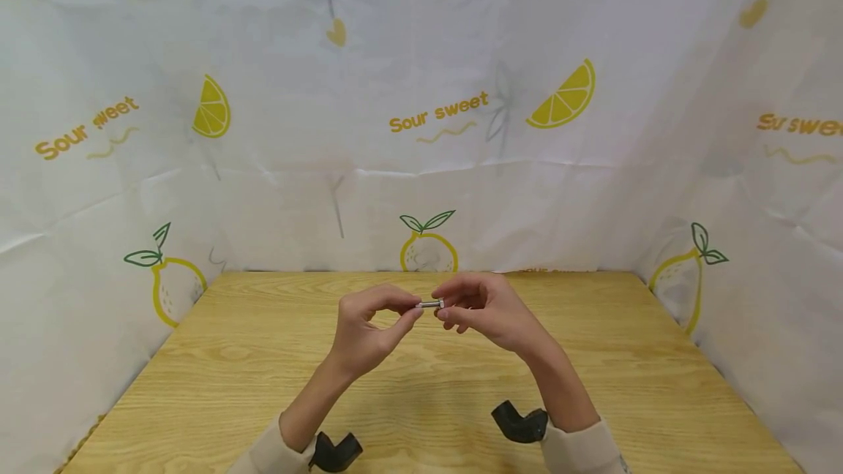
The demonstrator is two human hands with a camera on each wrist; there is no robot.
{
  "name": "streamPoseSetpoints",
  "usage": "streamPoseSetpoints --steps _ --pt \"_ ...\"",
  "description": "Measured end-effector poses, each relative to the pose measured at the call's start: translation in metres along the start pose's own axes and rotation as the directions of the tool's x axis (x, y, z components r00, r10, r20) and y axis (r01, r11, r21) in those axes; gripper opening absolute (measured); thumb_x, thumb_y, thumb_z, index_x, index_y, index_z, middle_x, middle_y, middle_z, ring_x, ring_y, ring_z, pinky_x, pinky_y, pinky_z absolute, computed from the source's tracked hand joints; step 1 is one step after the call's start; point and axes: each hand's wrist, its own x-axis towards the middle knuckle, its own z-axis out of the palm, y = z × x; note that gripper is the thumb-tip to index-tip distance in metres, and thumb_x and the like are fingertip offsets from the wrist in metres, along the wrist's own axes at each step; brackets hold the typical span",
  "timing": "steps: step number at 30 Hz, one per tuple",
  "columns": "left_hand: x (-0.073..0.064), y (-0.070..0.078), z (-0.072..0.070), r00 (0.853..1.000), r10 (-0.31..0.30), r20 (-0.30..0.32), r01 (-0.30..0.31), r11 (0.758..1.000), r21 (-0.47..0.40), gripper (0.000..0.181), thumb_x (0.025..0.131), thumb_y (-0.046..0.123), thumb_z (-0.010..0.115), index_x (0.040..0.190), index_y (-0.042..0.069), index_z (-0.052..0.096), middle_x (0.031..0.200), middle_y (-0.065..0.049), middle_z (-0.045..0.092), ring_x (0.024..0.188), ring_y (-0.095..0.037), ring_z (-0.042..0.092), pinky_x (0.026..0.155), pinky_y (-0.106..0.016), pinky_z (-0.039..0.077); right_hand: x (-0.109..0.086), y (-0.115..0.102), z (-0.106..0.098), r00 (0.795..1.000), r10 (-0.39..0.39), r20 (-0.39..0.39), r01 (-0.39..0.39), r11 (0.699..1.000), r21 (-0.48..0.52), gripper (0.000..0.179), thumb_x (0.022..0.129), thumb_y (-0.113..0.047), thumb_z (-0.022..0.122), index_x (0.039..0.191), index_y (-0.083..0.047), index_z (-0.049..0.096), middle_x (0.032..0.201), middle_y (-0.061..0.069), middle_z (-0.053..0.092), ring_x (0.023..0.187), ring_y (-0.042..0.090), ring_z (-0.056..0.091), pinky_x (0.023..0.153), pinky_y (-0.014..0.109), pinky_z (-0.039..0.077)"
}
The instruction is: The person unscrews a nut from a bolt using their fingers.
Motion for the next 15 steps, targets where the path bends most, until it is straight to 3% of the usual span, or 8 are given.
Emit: streamPoseSetpoints --steps 6,15 --pt "-0.0002 -0.0004 -0.0004 1.000 0.001 0.003 -0.001 1.000 -0.004 0.014 0.086 -0.006 0.077 0.096 0.003 0.079 0.084 -0.009 0.078 0.068 -0.012 0.075 0.068 -0.016 0.062 0.0005 -0.0011 0.0003 0.999 -0.010 -0.031 0.010 1.000 -0.002 0.021 0.099 -0.003 0.066 0.117 0.007 0.068 0.092 -0.002 0.074 0.076 0.013 0.073 0.067 0.034 0.063" --pt "0.0014 0.0018 -0.0005 1.000 0.003 -0.011 -0.003 1.000 -0.012 0.013 0.086 -0.006 0.077 0.096 0.002 0.079 0.084 -0.010 0.079 0.068 -0.012 0.075 0.069 -0.017 0.062 0.0007 0.0008 0.0014 0.998 -0.042 -0.048 0.042 0.999 -0.019 0.016 0.096 0.000 0.069 0.112 0.005 0.071 0.096 -0.008 0.073 0.075 0.012 0.072 0.066 0.036 0.063"
